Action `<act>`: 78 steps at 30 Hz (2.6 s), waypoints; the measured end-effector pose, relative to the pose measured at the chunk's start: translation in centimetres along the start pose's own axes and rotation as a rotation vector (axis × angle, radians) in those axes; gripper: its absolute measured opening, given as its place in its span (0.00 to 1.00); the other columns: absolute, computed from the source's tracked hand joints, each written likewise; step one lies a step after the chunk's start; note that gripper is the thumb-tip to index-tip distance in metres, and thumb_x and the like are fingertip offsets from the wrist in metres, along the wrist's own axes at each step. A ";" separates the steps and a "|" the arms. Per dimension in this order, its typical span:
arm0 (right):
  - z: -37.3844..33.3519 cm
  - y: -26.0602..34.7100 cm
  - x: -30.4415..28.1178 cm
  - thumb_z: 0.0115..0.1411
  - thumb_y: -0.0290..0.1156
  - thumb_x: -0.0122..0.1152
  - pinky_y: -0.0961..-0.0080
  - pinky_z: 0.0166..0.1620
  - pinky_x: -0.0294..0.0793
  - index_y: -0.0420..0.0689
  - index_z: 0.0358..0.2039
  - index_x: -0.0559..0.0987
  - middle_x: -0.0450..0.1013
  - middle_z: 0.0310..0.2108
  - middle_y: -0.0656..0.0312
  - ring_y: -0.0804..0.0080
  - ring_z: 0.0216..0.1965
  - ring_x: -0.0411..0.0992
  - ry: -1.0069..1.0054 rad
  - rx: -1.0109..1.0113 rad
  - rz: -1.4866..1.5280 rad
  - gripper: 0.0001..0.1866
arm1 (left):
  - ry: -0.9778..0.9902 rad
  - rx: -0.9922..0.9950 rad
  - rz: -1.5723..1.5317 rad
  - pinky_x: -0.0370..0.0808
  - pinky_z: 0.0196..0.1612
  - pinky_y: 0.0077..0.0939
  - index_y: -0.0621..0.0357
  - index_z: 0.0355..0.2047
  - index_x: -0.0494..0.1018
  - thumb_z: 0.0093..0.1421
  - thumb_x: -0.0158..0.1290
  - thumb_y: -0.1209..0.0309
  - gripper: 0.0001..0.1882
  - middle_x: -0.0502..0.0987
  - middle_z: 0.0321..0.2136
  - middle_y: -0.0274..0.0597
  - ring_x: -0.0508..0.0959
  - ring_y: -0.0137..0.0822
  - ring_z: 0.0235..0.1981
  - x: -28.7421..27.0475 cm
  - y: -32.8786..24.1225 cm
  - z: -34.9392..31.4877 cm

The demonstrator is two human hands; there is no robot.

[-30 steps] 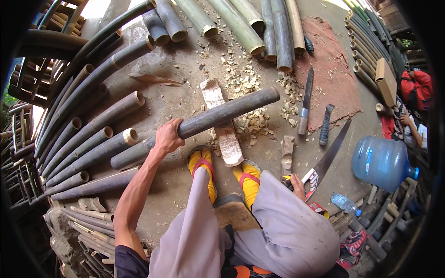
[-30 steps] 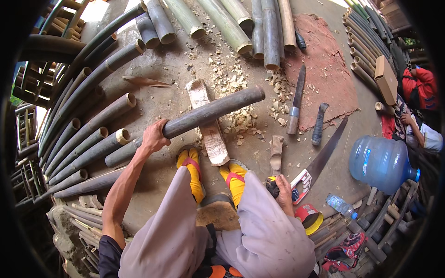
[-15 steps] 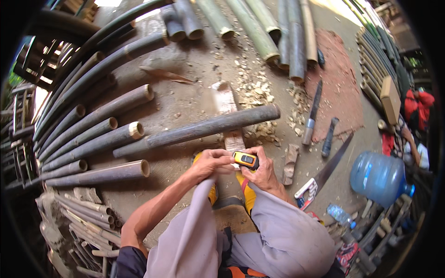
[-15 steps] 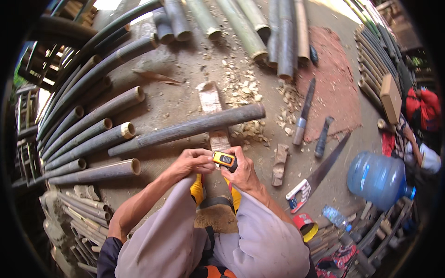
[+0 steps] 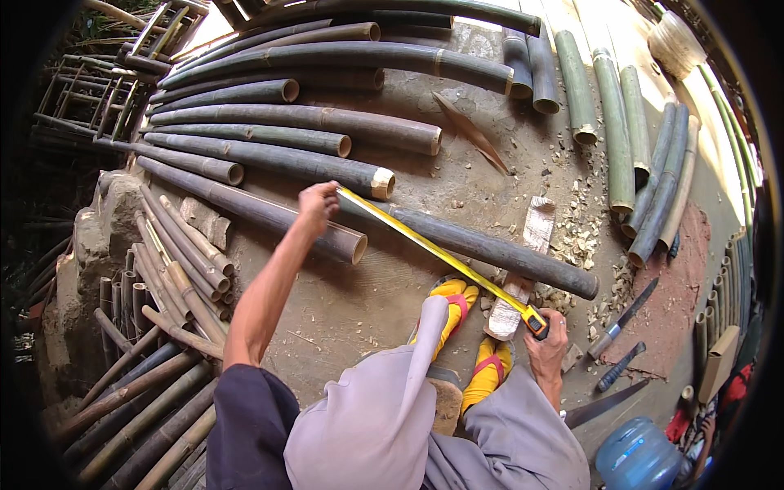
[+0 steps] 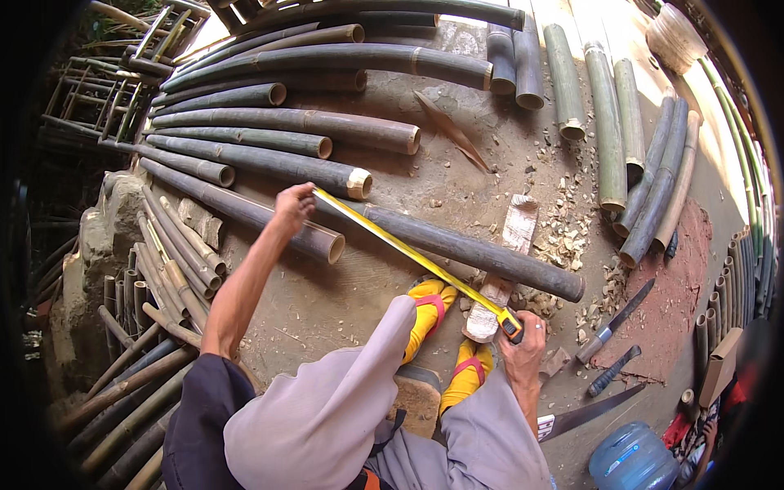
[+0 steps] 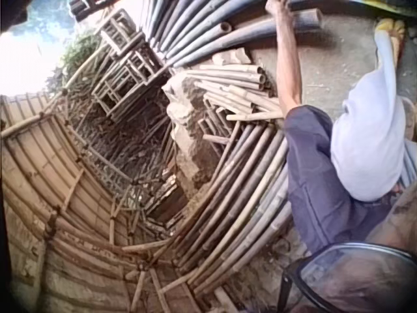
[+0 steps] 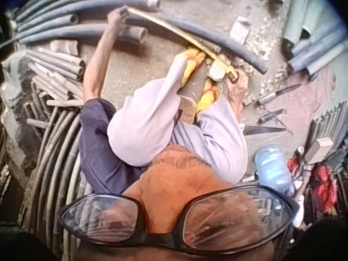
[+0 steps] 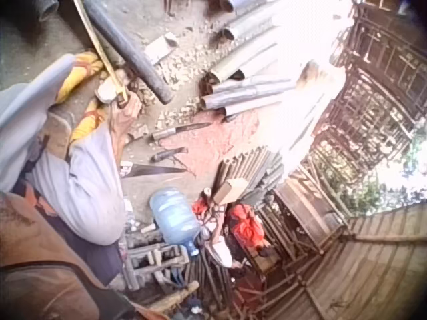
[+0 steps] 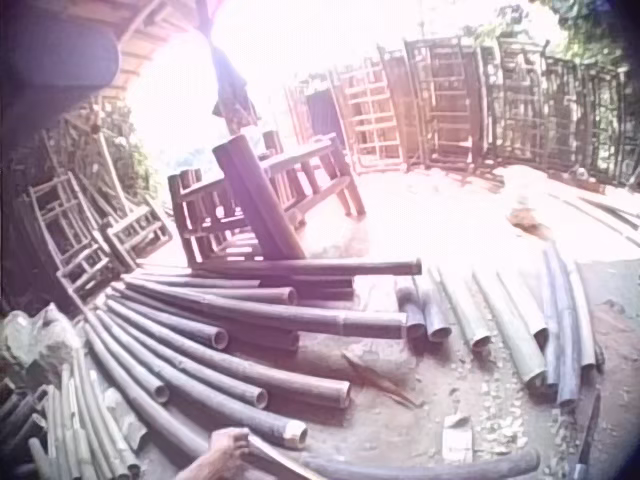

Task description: The person saws a bamboo pole, measures it with a tape measure, and marks it while sitting among several other bamboo poles.

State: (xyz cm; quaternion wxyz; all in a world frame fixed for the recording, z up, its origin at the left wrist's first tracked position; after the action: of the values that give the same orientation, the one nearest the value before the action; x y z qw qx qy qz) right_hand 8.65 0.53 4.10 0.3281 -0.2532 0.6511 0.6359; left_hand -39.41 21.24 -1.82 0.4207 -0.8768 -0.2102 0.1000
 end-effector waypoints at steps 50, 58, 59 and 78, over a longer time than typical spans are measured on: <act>-2.9 -0.2 0.8 0.41 0.27 0.68 0.65 0.46 0.73 0.43 0.39 0.72 0.69 0.37 0.53 0.56 0.43 0.68 -0.077 -0.141 0.106 0.22 | 0.058 0.045 -0.163 0.73 0.28 0.21 0.58 0.40 0.74 0.57 0.54 0.74 0.10 0.76 0.30 0.33 0.74 0.29 0.28 -7.0 -0.3 9.2; -9.6 -1.9 -0.8 0.43 0.25 0.64 0.59 0.42 0.72 0.40 0.39 0.70 0.69 0.36 0.48 0.47 0.38 0.70 -0.183 0.251 0.304 0.20 | 1.082 -0.320 0.658 0.74 0.39 0.21 0.61 0.38 0.72 0.54 0.53 0.84 0.12 0.75 0.32 0.37 0.76 0.27 0.33 24.5 4.9 -23.4; -10.9 -1.9 -1.6 0.43 0.25 0.64 0.59 0.42 0.72 0.40 0.38 0.70 0.69 0.36 0.48 0.47 0.38 0.70 -0.211 0.320 0.326 0.19 | 1.239 -0.188 0.833 0.73 0.39 0.20 0.62 0.39 0.73 0.52 0.54 0.82 0.13 0.76 0.32 0.38 0.76 0.25 0.34 25.9 4.2 -24.3; -35.4 -11.9 -1.4 0.45 0.25 0.66 0.56 0.56 0.63 0.42 0.59 0.62 0.64 0.53 0.47 0.48 0.56 0.61 -0.208 1.000 -0.297 0.39 | 1.073 1.124 1.483 0.60 0.57 0.53 0.51 0.58 0.63 0.46 0.63 0.55 0.39 0.76 0.45 0.47 0.76 0.44 0.47 39.4 18.1 -20.6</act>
State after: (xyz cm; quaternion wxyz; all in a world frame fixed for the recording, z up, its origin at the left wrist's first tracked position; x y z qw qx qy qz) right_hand 14.76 -35.55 -3.55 0.5580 -0.0909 0.7960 0.2161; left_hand 8.14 14.61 -3.00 0.6354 -0.3958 0.6629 0.0147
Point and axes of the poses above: each hand's wrist, its own z-axis towards the middle knuckle, its own x-axis out of the palm, y = z × x, the point moved 2 cm from there along z, towards the middle knuckle
